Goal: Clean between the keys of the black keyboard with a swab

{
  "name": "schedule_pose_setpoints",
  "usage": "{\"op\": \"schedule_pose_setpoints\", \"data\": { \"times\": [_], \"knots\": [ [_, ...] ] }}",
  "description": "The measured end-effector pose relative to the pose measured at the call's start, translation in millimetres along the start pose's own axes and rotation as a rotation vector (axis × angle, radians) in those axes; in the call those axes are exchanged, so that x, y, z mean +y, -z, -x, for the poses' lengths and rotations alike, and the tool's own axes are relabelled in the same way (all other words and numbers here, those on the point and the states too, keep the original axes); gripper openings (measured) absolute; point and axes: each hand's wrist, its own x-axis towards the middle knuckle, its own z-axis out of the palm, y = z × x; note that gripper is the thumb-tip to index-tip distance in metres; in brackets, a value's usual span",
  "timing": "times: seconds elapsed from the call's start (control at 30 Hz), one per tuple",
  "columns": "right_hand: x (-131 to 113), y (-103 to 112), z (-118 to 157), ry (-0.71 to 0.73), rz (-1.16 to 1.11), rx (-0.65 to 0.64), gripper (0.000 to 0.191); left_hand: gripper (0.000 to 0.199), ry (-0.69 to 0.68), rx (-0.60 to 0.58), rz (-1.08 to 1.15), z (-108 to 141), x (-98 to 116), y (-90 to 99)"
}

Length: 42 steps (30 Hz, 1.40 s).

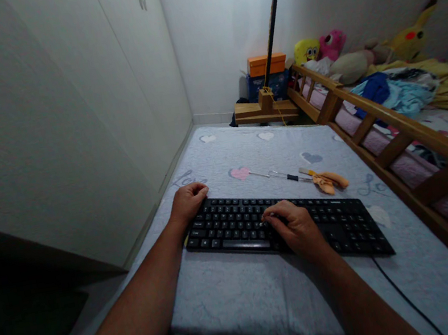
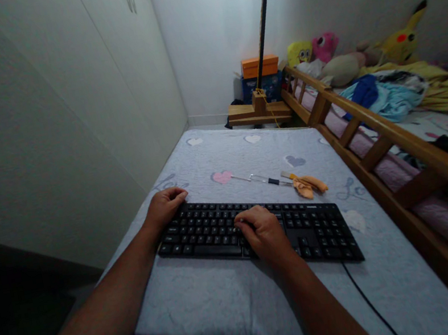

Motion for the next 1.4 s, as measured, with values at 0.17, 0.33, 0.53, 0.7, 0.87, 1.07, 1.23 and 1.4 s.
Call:
{"op": "schedule_pose_setpoints", "data": {
  "times": [0.17, 0.33, 0.53, 0.7, 0.87, 1.07, 1.23, 1.4],
  "knots": [
    [2, -1, -1, -0.007, 0.008, 0.041, 0.013, 0.03, 0.015, 0.001, 0.001, 1, 2, 0.3],
    [2, -3, -1, -0.01, 0.008, 0.058, 0.013, 0.029, 0.02, -0.001, 0.002, 1, 3, 0.6],
    [1, -1, 0, -0.01, 0.002, 0.042, 0.014, 0.029, 0.016, -0.001, -0.001, 0, 1, 0.3],
    [4, 2, 1, -0.039, 0.023, 0.042, 0.015, 0.029, 0.011, 0.004, -0.001, 1, 1, 0.4],
    [4, 6, 1, -0.062, 0.04, 0.046, 0.014, 0.03, 0.01, 0.008, 0.005, 2, 2, 0.5],
    [5, 8, 0, -0.05, 0.058, 0.048, 0.014, 0.027, 0.015, 0.003, 0.013, 1, 2, 0.5],
    [5, 10, 0, -0.041, 0.072, 0.024, 0.013, 0.029, 0.014, -0.003, -0.001, 1, 1, 0.4],
    [2, 13, 1, -0.031, 0.069, 0.01, 0.014, 0.029, 0.013, -0.005, -0.012, 1, 1, 0.5]
  ]
}}
